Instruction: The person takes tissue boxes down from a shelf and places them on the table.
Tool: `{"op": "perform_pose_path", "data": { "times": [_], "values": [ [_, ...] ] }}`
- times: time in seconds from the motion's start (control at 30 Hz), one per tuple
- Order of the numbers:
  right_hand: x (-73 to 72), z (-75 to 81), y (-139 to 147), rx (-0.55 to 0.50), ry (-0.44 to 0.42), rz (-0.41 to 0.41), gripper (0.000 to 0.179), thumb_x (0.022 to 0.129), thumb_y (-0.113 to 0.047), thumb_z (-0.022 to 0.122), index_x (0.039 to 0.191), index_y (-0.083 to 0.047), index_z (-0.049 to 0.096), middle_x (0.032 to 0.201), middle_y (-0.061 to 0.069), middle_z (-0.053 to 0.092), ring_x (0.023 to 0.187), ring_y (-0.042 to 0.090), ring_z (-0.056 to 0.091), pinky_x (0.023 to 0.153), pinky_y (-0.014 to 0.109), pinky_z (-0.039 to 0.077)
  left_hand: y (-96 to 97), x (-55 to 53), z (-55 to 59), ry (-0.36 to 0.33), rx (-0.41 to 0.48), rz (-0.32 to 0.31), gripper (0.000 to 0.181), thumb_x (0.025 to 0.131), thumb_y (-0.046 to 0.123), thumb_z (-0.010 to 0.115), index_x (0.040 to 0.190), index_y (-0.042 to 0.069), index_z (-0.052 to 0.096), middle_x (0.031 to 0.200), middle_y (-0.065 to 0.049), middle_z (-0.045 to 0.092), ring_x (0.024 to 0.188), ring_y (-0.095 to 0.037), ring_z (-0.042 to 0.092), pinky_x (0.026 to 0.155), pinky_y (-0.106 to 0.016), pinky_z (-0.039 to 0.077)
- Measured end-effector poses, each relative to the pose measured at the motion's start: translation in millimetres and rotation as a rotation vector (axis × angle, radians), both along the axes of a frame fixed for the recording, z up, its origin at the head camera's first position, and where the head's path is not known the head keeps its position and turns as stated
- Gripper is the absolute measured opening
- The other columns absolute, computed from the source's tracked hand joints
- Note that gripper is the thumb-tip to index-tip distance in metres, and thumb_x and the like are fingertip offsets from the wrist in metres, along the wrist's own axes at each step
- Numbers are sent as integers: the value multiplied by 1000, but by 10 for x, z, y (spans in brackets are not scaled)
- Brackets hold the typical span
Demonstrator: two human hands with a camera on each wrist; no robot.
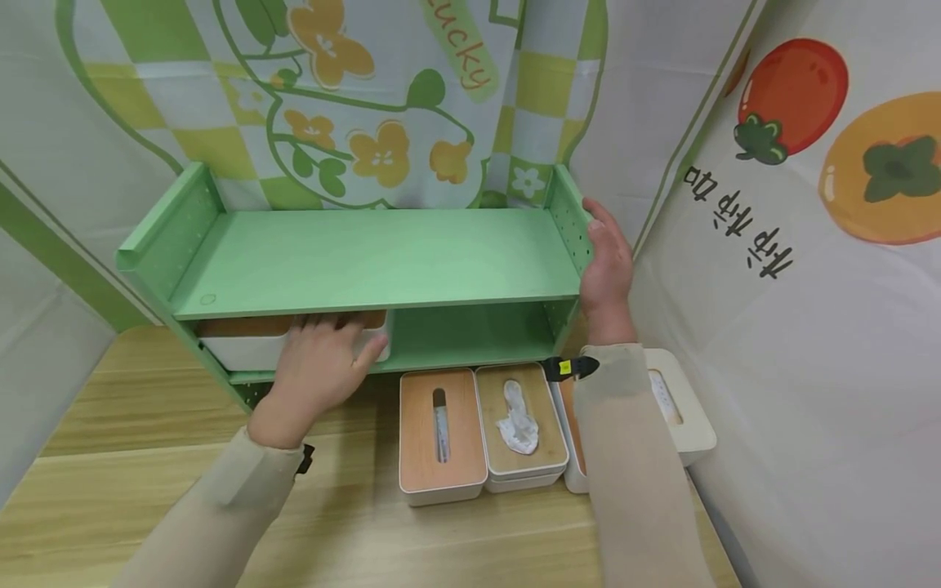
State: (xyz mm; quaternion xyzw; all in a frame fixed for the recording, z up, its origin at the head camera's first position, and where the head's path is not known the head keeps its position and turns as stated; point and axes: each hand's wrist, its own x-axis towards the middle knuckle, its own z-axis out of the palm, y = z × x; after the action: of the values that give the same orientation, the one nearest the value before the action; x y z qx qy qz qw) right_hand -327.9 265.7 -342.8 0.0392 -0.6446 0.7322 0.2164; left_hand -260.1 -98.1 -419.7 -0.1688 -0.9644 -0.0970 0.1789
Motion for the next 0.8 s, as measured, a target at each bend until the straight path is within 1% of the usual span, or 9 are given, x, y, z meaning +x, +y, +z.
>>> {"op": "perform_pose_path", "data": {
  "times": [0.07,0.13,0.27,0.33,0.43,0.53,0.6,0.67,0.8],
  "values": [
    [2,-6,3,5,4,-4,40,105,-27,40,140,-20,60,137,9,53,95,21,58,79,31,49,-1,-17,-5,32,8,-7,61,102,60,40,95,9,73,53,-3,41,49,-28,45,54,-45,41],
    [-3,-10,5,2,8,-2,40,105,-27,40,140,-20,60,137,8,53,96,21,58,80,31,49,-1,-28,-13,53,13,-10,59,101,58,43,94,9,74,51,-2,37,46,-27,43,51,-44,40],
    [-11,-15,11,-9,8,6,39,105,-28,41,138,-21,61,133,12,55,92,21,58,78,32,50,14,-18,-16,30,-3,6,61,101,60,40,106,11,75,54,-3,42,50,-28,46,54,-45,41],
    [-16,-18,16,-12,5,7,39,105,-28,41,138,-22,61,131,14,55,90,21,58,75,32,51,26,6,-12,-8,-15,20,64,101,62,37,115,12,73,62,-7,51,57,-31,51,60,-48,43],
    [-20,-22,20,-10,5,7,39,105,-29,42,138,-22,61,131,15,55,89,21,58,74,32,51,47,65,7,-73,-25,38,67,101,64,32,128,14,68,84,-16,62,75,-37,56,73,-52,43],
    [-25,-25,19,-5,7,7,39,105,-29,42,139,-21,61,134,13,55,92,22,58,76,32,51,62,126,37,-122,-22,45,66,101,63,32,136,16,62,104,-22,62,93,-42,55,84,-56,39],
    [-29,-30,19,-3,12,8,39,105,-29,42,139,-21,61,135,11,54,92,21,58,77,32,50,68,148,57,-135,-19,43,65,102,63,33,138,17,60,109,-23,60,98,-44,53,90,-58,36],
    [-31,-35,20,4,17,4,40,105,-29,42,139,-21,61,135,9,54,91,20,58,76,31,50,71,144,76,-132,-20,37,64,101,62,35,138,17,61,107,-24,60,97,-43,53,89,-58,36],
    [-27,-39,19,-1,23,6,40,105,-28,42,139,-20,61,134,12,55,89,20,58,74,31,50,69,79,93,-126,-33,23,61,102,60,39,136,16,63,99,-22,64,86,-40,56,78,-55,41]
  ]
}}
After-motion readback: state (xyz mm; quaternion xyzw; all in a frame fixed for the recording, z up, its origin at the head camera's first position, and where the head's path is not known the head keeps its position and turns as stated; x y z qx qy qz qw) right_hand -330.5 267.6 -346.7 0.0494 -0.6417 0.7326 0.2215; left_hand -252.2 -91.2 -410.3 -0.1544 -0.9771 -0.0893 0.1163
